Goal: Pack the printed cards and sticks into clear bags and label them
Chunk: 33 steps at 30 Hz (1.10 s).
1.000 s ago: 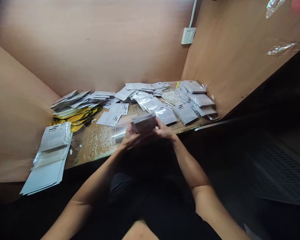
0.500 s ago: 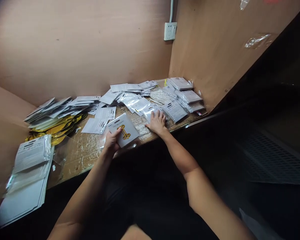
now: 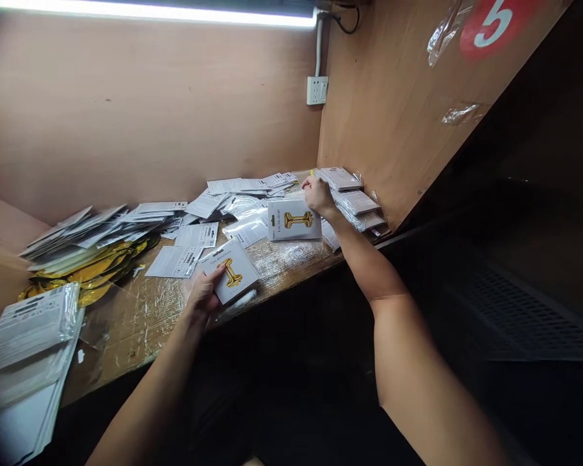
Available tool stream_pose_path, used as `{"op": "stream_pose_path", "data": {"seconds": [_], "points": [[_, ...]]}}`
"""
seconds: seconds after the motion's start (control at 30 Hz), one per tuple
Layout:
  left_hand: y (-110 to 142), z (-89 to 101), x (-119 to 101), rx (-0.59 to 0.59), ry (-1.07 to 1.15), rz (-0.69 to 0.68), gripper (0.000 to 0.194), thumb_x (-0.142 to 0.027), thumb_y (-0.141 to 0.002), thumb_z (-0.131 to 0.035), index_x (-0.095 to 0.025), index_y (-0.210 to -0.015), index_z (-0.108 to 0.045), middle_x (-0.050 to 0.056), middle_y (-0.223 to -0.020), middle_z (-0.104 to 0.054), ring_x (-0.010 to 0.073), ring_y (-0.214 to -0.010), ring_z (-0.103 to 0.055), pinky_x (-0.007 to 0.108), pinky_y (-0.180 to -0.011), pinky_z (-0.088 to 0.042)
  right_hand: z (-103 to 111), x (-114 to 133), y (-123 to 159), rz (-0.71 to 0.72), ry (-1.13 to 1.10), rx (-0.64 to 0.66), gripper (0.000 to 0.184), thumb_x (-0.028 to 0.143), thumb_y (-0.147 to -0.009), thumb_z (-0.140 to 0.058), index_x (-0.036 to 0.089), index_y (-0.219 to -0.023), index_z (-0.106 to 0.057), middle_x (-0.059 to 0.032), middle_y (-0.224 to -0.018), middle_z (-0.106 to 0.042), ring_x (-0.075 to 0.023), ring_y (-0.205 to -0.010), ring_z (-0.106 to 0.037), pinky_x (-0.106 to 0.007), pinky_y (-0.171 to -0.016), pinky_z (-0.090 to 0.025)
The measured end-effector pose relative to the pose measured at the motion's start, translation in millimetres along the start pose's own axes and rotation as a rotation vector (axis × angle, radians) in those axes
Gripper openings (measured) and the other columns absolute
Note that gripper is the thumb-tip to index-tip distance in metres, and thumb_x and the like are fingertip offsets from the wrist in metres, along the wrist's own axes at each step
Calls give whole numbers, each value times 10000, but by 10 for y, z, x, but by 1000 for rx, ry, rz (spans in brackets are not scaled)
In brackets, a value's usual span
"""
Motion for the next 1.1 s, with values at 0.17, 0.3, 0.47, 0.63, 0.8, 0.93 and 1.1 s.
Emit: {"op": "stream_pose_path", "data": {"seconds": [0.17, 0.3, 0.47, 0.63, 0.8, 0.93, 1.1], "points": [[19, -1, -22, 7, -31, 4, 482, -169, -733, -948, -183, -1159, -723, 103, -1069, -858, 318, -936, -852, 556, -958, -699, 667, -125, -583, 97, 166, -395, 441, 298, -1142, -323, 81, -1340, -652, -242, -1183, -735, -323, -1081, -692, -453, -921, -518], [48, -78, -184, 13, 6, -31, 489, -180, -726, -960, -189, -1160, -735, 102, -1087, -861, 334, -995, -845, 555, -1006, -686, 800, -411, -821, 132, 346, -191, 364, 273, -1142, -401, 59, -1253, -674, -246, -1254, -706, -304, -1192, -632, -443, -995, -457], [32, -261, -415, 77, 30, -129, 576, -228, -657, -1023, -178, -1164, -754, 114, -1159, -851, 361, -1131, -812, 584, -1098, -636, 373, -610, -464, 62, 141, -46, 276, 264, -1079, -594, 16, -1066, -715, -324, -1218, -690, -286, -1188, -595, -500, -1089, -386], [-39, -644, -337, 177, 8, -230, 662, -355, -602, -1070, -158, -1157, -767, 137, -1188, -841, 347, -1104, -804, 551, -1071, -635, -504, 31, 627, 171, -159, 104, 321, 420, -1107, -541, 179, -1279, -663, -127, -1106, -755, -225, -972, -667, -384, -915, -559], [93, -981, 6, 263, -131, -424, 596, -490, -728, -992, -173, -1166, -741, 134, -1199, -823, 313, -1118, -785, 478, -1067, -606, -1008, 596, 1746, 128, -922, 412, 434, 523, -974, -689, 252, -1302, -605, -65, -1144, -737, -253, -1028, -694, -408, -941, -607], [163, -850, 99, 393, -484, -416, 694, -460, -721, -991, -229, -1295, -676, 138, -1299, -783, 303, -1195, -748, 467, -1037, -594, -448, 353, 1935, 42, -624, 253, 297, 472, -996, -652, 237, -1177, -664, -68, -1026, -756, -265, -921, -699, -369, -821, -572], [-130, -234, -543, 165, -576, -493, 441, -454, -792, -891, -181, -1088, -710, 91, -957, -792, 225, -879, -760, 387, -863, -600, -192, 464, 2030, 319, 297, 365, 360, 219, -1084, -483, 246, -1354, -719, -124, -1024, -769, -274, -907, -691, -347, -754, -469]]}}
Point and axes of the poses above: each hand's wrist, its own y-axis away from the middle knuckle, its own z-axis out of the back of the hand, x = y × z, the point moved 5 cm from there along -y, towards the middle knuckle
